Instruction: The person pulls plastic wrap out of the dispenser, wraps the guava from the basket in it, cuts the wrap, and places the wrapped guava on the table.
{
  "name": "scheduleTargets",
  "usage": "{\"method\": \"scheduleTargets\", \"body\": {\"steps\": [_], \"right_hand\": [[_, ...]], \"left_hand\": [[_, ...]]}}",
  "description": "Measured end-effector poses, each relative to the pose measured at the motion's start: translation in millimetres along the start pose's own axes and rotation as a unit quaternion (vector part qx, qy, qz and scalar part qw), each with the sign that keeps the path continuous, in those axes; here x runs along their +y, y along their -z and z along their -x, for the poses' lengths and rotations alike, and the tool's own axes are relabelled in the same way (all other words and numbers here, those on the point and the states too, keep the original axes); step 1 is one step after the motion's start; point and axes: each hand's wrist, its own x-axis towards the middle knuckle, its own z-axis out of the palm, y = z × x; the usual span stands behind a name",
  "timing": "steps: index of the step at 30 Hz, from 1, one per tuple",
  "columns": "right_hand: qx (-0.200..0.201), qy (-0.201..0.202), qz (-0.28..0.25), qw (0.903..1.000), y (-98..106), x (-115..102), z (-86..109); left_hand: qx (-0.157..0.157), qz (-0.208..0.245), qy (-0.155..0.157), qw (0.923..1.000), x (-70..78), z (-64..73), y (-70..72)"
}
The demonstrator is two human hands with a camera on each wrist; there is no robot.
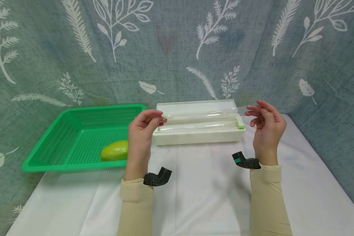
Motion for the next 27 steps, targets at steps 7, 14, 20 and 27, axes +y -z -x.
{"method": "scheduleTargets", "body": {"steps": [7,14,20,27], "right_hand": [[-0.028,0.033,-0.016,0.999,2,-6,1.7],[-0.04,0.064,-0.058,0.9955,-1,-14,3.6],[-0.033,0.081,-0.059,0.9944,-3,-18,5.4],[-0.023,0.109,-0.039,0.9931,-6,-20,4.7]], "left_hand": [[0.003,0.022,-0.024,0.9994,10.1,3.7,-2.8],[0.002,0.042,-0.036,0.9985,22.4,8.6,-3.8],[0.002,0.033,-0.045,0.9984,29.0,12.8,-4.5],[0.024,-0.011,-0.065,0.9975,33.9,15.6,-7.6]]}}
